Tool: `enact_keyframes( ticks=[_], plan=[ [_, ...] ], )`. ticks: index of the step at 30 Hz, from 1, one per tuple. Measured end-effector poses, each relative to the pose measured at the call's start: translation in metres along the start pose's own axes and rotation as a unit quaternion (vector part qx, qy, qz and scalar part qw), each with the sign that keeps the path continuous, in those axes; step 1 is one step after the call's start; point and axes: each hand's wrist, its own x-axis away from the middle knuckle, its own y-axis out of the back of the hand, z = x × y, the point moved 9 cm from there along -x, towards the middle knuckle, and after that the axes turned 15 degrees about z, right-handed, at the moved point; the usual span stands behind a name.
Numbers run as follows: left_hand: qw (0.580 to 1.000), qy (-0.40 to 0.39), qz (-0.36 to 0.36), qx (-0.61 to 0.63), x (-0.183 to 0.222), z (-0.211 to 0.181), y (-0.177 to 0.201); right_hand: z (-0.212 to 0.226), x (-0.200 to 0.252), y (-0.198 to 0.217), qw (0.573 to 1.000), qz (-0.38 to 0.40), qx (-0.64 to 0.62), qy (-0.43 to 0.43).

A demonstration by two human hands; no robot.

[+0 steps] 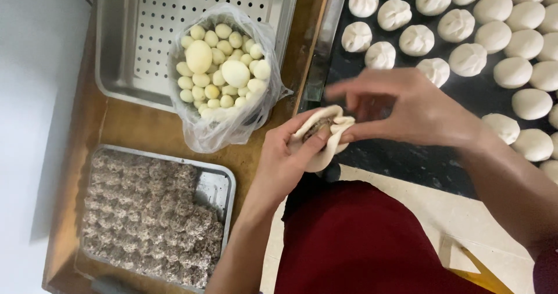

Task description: Manually filling and shaping dough buns with meat and quail eggs in a production setting.

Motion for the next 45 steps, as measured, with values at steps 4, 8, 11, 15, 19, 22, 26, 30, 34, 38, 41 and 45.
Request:
enact_keyframes(
  ticks=[4,8,11,15,19,22,26,30,34,38,41,45],
  plan=[
    [0.998,0.032,0.036,-0.030,-0.006,0.005,-0.004,-0.002,-0.002,-0.006,0.995,0.028,-0.060,-0.069],
    [0.996,0.067,-0.056,-0.013,-0.009,0.020,0.014,0.010,0.008,-0.001,0.998,-0.049,0.032,-0.007],
    [0.992,0.042,-0.071,-0.099,-0.011,0.011,0.016,0.024,0.007,-0.001,0.995,-0.043,0.080,0.043],
    [0.983,0.016,0.015,-0.182,-0.015,-0.002,0.001,0.010,0.006,-0.002,0.999,-0.019,-0.008,0.043],
    [0.992,0.023,0.055,-0.109,-0.019,-0.004,-0.007,-0.031,0.007,-0.012,0.979,0.011,-0.126,-0.159],
    [0.992,0.111,-0.002,-0.059,-0.019,0.006,-0.002,-0.021,0.010,-0.008,0.992,-0.033,-0.080,-0.088],
    [0.984,0.081,-0.106,0.118,-0.013,0.030,0.011,0.010,0.014,0.007,0.993,-0.107,-0.014,-0.046],
    [0.997,0.003,-0.010,0.078,-0.020,0.023,-0.003,0.014,0.012,0.007,0.996,-0.064,-0.011,0.061],
    [0.999,0.024,0.029,0.006,-0.017,0.005,-0.009,-0.005,0.015,0.011,0.993,-0.045,-0.072,0.076],
    [0.996,0.024,0.077,0.023,-0.019,0.010,-0.018,-0.027,0.014,0.003,0.982,-0.016,-0.150,-0.118],
    [0.992,0.007,0.072,0.107,-0.019,0.012,-0.018,-0.009,0.018,0.011,0.991,-0.077,-0.107,-0.023],
    [0.926,-0.008,0.046,0.374,-0.011,0.023,-0.019,0.017,0.027,0.026,0.985,-0.145,-0.077,0.044]
  ],
)
